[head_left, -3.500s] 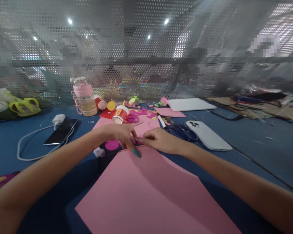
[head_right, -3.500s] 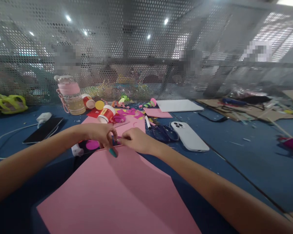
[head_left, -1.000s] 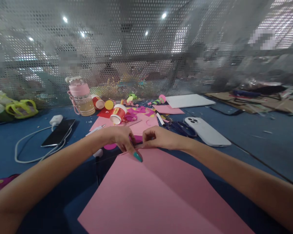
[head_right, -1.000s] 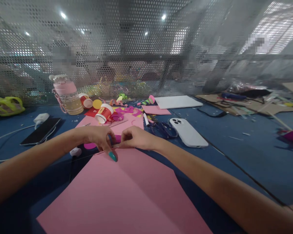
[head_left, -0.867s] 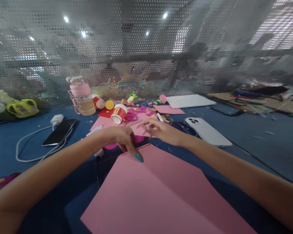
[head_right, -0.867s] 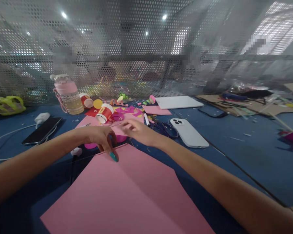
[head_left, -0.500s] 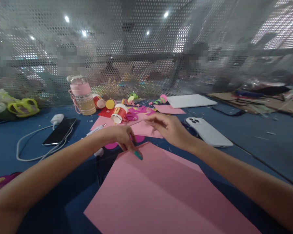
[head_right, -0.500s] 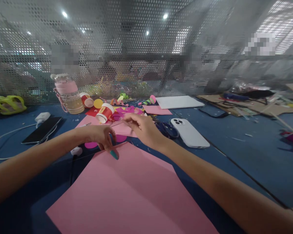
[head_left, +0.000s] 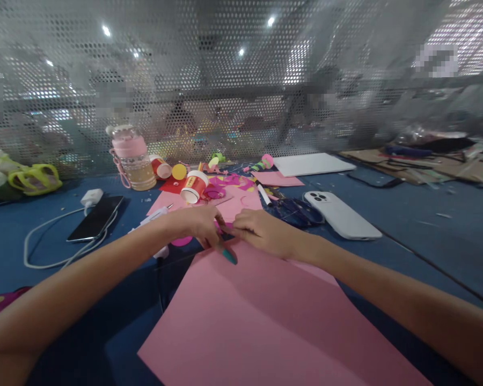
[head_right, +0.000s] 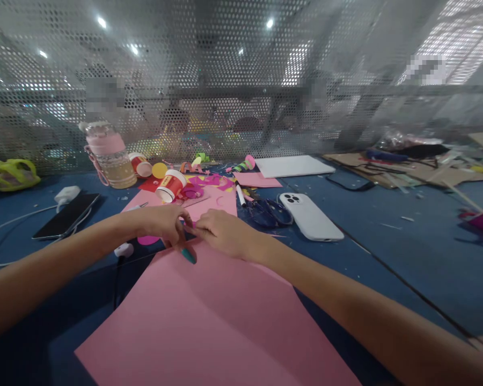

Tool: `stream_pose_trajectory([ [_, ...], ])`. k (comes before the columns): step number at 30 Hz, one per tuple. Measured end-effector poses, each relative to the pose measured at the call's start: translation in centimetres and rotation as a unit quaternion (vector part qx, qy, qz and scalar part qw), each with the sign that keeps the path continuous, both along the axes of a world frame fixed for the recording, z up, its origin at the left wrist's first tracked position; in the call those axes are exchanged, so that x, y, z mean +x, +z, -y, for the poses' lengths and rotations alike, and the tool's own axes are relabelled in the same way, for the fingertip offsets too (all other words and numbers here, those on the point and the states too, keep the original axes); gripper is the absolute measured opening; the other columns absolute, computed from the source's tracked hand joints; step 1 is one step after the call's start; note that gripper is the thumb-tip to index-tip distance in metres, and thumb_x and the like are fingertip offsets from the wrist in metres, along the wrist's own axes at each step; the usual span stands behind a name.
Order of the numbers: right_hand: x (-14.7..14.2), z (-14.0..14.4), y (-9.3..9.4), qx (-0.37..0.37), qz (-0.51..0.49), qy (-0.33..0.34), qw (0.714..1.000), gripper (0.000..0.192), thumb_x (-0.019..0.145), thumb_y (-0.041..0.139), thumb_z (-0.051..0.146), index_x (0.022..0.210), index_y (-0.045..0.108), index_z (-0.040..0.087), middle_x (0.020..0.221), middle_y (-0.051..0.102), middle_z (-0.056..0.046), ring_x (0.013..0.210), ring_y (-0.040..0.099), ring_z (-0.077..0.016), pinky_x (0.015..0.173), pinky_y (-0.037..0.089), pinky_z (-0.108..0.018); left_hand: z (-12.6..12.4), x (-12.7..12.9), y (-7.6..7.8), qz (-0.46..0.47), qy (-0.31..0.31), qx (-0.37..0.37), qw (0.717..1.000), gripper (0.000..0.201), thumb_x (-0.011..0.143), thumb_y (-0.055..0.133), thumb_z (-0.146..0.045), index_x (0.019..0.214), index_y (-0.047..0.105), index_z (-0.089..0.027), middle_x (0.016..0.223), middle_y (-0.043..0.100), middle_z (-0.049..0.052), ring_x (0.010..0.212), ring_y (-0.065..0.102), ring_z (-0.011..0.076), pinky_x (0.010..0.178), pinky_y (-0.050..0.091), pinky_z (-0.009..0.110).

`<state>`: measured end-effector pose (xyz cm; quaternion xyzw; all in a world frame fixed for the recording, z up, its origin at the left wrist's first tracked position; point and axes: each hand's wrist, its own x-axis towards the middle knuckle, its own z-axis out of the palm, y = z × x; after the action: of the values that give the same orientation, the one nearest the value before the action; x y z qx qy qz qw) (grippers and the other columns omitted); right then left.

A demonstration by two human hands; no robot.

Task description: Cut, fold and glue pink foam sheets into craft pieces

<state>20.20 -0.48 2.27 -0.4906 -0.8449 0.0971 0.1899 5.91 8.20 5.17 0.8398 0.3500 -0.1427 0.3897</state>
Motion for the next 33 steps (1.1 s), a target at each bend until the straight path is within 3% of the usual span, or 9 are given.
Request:
stream_pose_trajectory([
  [3,0.0,0.3,0.3,-0.019,-0.004,-0.02,1.0,0.024,0.083,0.039,0.016,0.062,0.051,0.015,0.066,0.052,-0.004,0.063,0.045,-0.0131,0.06,0.033,-0.025,0.2,0.0,0.1,0.007,0.013,-0.006,1.0,0.065,0.042,0.071,-0.021,0.104,0.053,-0.009,0.078,0.067,0.007,0.067,0.062,0.0201,0.053,0.049,0.026],
  [9,0.2,0.1,0.1,-0.023,-0.036,-0.072,0.996,0.016,0.079,0.046,0.019,0.065,0.05,0.016,0.068,0.054,-0.004,0.064,0.047,-0.0139,0.058,0.035,-0.025,-0.1,-0.3,-0.6,0.045,0.032,-0.035,0.998,0.045,0.045,0.065,-0.014,0.089,0.057,-0.012,0.062,0.063,0.0,0.058,0.061,0.016,0.051,0.049,0.024],
  [12,0.4,0.0,-0.1,0.059,-0.094,-0.104,0.988,0.015,0.081,0.047,0.029,0.079,0.053,0.015,0.083,0.057,-0.007,0.078,0.05,-0.0176,0.07,0.038,-0.029,-0.2,-0.3,-0.6,0.067,0.061,-0.062,0.994,0.039,0.043,0.066,-0.013,0.08,0.056,-0.013,0.053,0.059,-0.003,0.054,0.059,0.0151,0.05,0.048,0.024],
  [15,0.6,0.2,-0.1,0.147,-0.137,-0.064,0.978,0.024,0.087,0.035,0.033,0.086,0.052,0.016,0.092,0.057,-0.009,0.091,0.049,-0.0195,0.08,0.036,-0.033,-0.3,-0.3,-0.4,0.072,0.075,-0.071,0.992,0.033,0.041,0.069,-0.014,0.071,0.055,-0.014,0.05,0.058,-0.003,0.051,0.058,0.0145,0.049,0.046,0.024],
  [17,0.9,0.4,0.2,0.199,-0.174,-0.061,0.962,0.03,0.088,0.03,0.034,0.078,0.052,0.017,0.084,0.058,-0.008,0.084,0.052,-0.0181,0.076,0.038,-0.032,-0.4,-0.2,-0.5,0.068,0.081,-0.077,0.991,0.033,0.039,0.071,-0.014,0.067,0.055,-0.015,0.049,0.058,-0.003,0.05,0.057,0.0138,0.048,0.046,0.024],
  [20,1.4,0.6,0.7,0.253,-0.24,-0.14,0.926,0.034,0.086,0.037,0.039,0.062,0.048,0.018,0.058,0.053,-0.001,0.056,0.052,-0.0129,0.058,0.039,-0.026,-0.8,-0.2,-0.9,0.084,0.084,-0.083,0.989,0.031,0.04,0.073,-0.017,0.064,0.054,-0.015,0.049,0.058,-0.004,0.047,0.055,0.0117,0.047,0.045,0.023],
  [23,2.0,0.4,1.1,0.177,-0.316,-0.176,0.915,0.039,0.082,0.043,0.046,0.053,0.043,0.019,0.042,0.045,0.004,0.034,0.042,-0.0071,0.041,0.032,-0.021,-1.0,-0.3,-1.4,0.133,0.087,-0.044,0.986,0.031,0.042,0.075,-0.022,0.065,0.054,-0.016,0.051,0.057,-0.005,0.047,0.053,0.0105,0.046,0.044,0.022],
  [28,2.6,-0.3,0.5,-0.001,-0.391,-0.148,0.908,0.049,0.074,0.048,0.057,0.043,0.036,0.02,0.029,0.036,0.007,0.024,0.036,-0.006,0.031,0.027,-0.02,-1.4,-0.2,-2.1,0.186,0.107,-0.004,0.977,0.038,0.04,0.078,-0.029,0.063,0.053,-0.014,0.053,0.057,-0.002,0.046,0.052,0.0093,0.041,0.041,0.018],
  [33,2.5,-0.7,-0.1,-0.124,-0.466,-0.132,0.866,0.05,0.061,0.058,0.06,0.039,0.044,0.017,0.028,0.041,0.005,0.024,0.039,-0.0065,0.03,0.029,-0.02,-1.8,0.0,-2.9,0.234,0.175,-0.081,0.953,0.03,0.045,0.075,-0.019,0.062,0.052,-0.014,0.053,0.058,-0.003,0.049,0.052,0.0086,0.045,0.042,0.018],
])
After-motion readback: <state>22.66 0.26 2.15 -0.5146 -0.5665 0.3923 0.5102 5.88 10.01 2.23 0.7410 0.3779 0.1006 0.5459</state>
